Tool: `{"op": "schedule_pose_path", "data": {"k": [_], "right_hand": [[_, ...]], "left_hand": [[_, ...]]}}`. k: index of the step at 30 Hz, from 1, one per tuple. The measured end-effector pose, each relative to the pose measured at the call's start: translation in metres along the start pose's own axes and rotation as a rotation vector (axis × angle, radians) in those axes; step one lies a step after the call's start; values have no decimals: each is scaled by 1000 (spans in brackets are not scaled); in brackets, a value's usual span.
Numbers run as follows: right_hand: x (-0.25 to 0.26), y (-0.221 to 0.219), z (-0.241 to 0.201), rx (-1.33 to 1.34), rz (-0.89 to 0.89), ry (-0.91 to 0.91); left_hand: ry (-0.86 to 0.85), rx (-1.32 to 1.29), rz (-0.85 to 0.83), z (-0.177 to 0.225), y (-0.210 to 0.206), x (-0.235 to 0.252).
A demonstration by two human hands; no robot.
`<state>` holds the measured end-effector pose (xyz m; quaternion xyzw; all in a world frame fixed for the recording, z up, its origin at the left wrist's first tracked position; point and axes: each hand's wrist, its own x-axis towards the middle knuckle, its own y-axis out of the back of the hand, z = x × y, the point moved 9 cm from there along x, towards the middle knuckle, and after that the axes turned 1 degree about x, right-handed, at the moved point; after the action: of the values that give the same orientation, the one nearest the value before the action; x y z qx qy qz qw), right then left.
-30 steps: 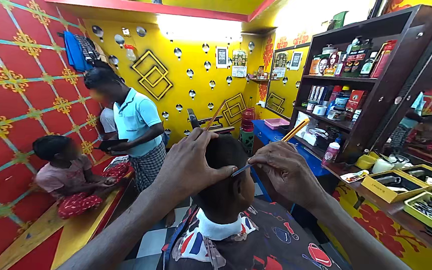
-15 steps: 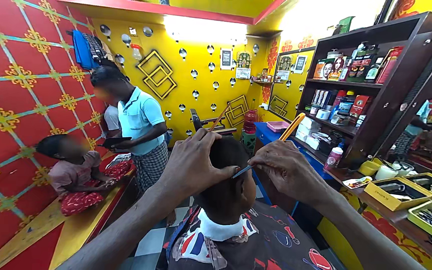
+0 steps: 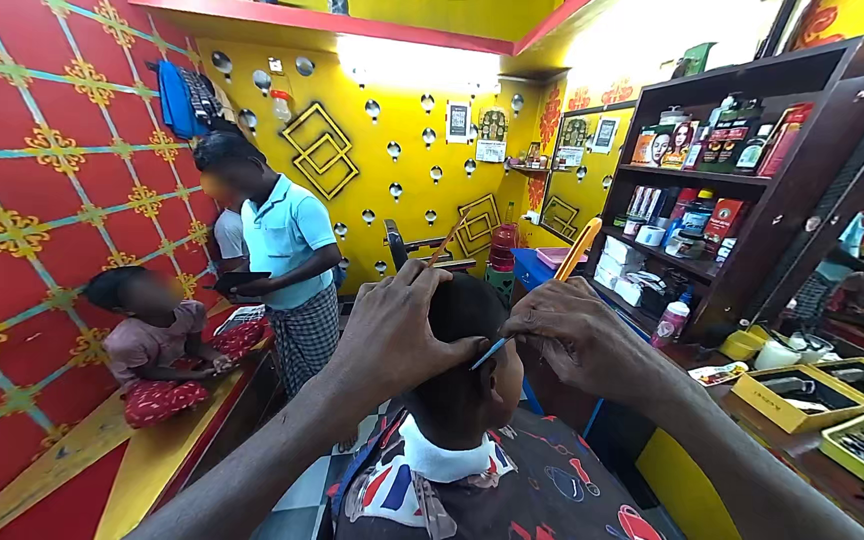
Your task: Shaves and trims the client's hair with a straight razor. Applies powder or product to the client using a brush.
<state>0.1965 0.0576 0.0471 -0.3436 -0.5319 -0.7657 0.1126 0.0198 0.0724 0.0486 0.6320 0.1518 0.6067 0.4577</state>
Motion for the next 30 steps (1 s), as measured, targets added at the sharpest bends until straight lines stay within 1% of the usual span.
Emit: {"op": "schedule_pose_path", "data": {"k": [2, 7, 8, 9, 12, 13, 14, 16, 17, 18, 19, 22, 26, 28, 29, 30], "right_hand": [[2, 3, -2, -33, 13, 14], [6, 4, -6, -113, -100, 82], [7, 7, -6, -114, -98, 90], [8, 12, -7, -102, -68, 91], [6, 41, -7, -6, 120, 24], [2, 52, -6, 31, 193, -18], [-5, 62, -4, 61, 264, -64], [-25, 79, -1, 127, 418, -160], [-38, 86, 0, 171, 490, -212], [-51, 90, 0, 219, 558, -259], [-64, 92, -1, 253, 618, -305], [-100, 90, -10, 255, 744, -437], [-129, 73, -34, 245, 758, -565], [-131, 67, -51, 228, 748, -604], [-130, 65, -61, 206, 734, -620], [-126, 64, -71, 177, 725, -634]], "left_hand": [[4, -6, 1, 1, -1, -1], [7, -12, -3, 2, -3, -2], [1, -18, -4, 3, -3, -2], [-5, -23, -4, 3, -3, -2], [-13, -104, 1, -1, -1, -4], [-17, -142, 53, -5, 5, -6], [-37, -166, 148, -9, 15, -11], [-107, -143, 400, -10, 46, -31], [-130, -121, 491, -7, 60, -44], [-151, -110, 538, -3, 68, -58], [-173, -133, 525, 1, 69, -71], [-159, -139, 289, 12, 43, -105], [-115, 34, -12, 15, 3, -141], [-157, -9, -157, 12, -12, -155], [-203, -51, -191, 9, -15, -159], [-249, -106, -174, 5, -13, -160]]}}
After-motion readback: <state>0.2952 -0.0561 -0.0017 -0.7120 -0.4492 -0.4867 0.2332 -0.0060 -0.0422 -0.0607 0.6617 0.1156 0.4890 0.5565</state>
